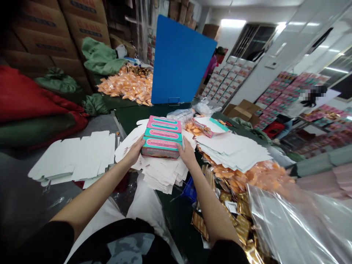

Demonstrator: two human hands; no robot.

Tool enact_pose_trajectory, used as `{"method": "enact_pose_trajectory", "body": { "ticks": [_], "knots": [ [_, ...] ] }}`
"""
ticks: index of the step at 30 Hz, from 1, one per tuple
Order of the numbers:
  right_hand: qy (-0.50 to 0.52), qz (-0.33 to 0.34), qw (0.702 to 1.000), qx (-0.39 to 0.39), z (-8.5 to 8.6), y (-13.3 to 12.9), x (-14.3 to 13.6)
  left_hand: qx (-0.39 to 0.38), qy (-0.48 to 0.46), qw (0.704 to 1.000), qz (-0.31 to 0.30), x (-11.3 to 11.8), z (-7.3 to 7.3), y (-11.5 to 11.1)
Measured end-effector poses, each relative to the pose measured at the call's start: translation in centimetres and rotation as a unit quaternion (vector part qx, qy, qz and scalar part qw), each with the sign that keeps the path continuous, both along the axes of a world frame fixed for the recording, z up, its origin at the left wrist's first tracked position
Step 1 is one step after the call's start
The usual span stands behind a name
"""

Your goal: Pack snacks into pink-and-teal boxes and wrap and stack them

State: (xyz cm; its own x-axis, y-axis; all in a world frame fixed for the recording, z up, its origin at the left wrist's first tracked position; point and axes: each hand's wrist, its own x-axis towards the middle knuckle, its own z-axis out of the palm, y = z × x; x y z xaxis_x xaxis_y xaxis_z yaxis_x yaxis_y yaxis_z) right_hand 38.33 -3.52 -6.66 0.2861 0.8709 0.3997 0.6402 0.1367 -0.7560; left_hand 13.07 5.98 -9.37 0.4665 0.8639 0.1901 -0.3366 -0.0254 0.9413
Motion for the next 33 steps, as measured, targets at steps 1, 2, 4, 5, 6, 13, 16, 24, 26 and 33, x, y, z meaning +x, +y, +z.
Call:
{"method": "enact_pose_trajectory", "body": {
  "ticks": [1,2,4,5,6,13,16,24,26,33],
  "knots": [
    [-0.042,-0.006,0.999,0.017,0.3,0.5,0.2,0.002,-0.011,1.0,0.003,0.0,-0.1,0.1],
    [-0.084,-0.003,0.996,0.033,0.6,0.9,0.2,0.001,-0.019,1.0,0.007,-0.1,-0.2,0.2],
    [-0.158,0.029,0.986,0.038,0.9,1.9,-0.2,-0.01,-0.015,1.0,0.014,-0.2,-0.3,0.6],
    [-0.189,0.046,0.981,0.025,1.0,2.2,-0.6,-0.017,-0.006,1.0,0.017,-0.2,-0.2,0.9],
    [-0.216,0.056,0.975,0.01,0.9,2.5,-1.0,-0.024,0.004,0.999,0.023,-0.3,-0.1,1.2],
    [-0.308,0.067,0.949,0.006,0.2,2.2,-2.2,-0.113,0.039,0.989,0.086,1.3,1.2,4.3],
    [-0.309,0.08,0.947,0.014,0.5,2.2,-2.0,-0.151,-0.011,0.988,0.033,2.1,0.9,4.8],
    [-0.302,0.085,0.949,0.029,0.4,2.1,-2.1,-0.114,-0.075,0.991,-0.012,1.9,1.3,4.1],
    [-0.306,0.082,0.948,0.029,0.3,2.1,-2.1,-0.123,-0.075,0.99,0.0,1.9,1.5,3.9],
    [-0.365,0.073,0.928,0.034,0.3,1.9,-2.1,-0.137,-0.065,0.988,0.024,2.0,1.5,3.9]
  ]
}}
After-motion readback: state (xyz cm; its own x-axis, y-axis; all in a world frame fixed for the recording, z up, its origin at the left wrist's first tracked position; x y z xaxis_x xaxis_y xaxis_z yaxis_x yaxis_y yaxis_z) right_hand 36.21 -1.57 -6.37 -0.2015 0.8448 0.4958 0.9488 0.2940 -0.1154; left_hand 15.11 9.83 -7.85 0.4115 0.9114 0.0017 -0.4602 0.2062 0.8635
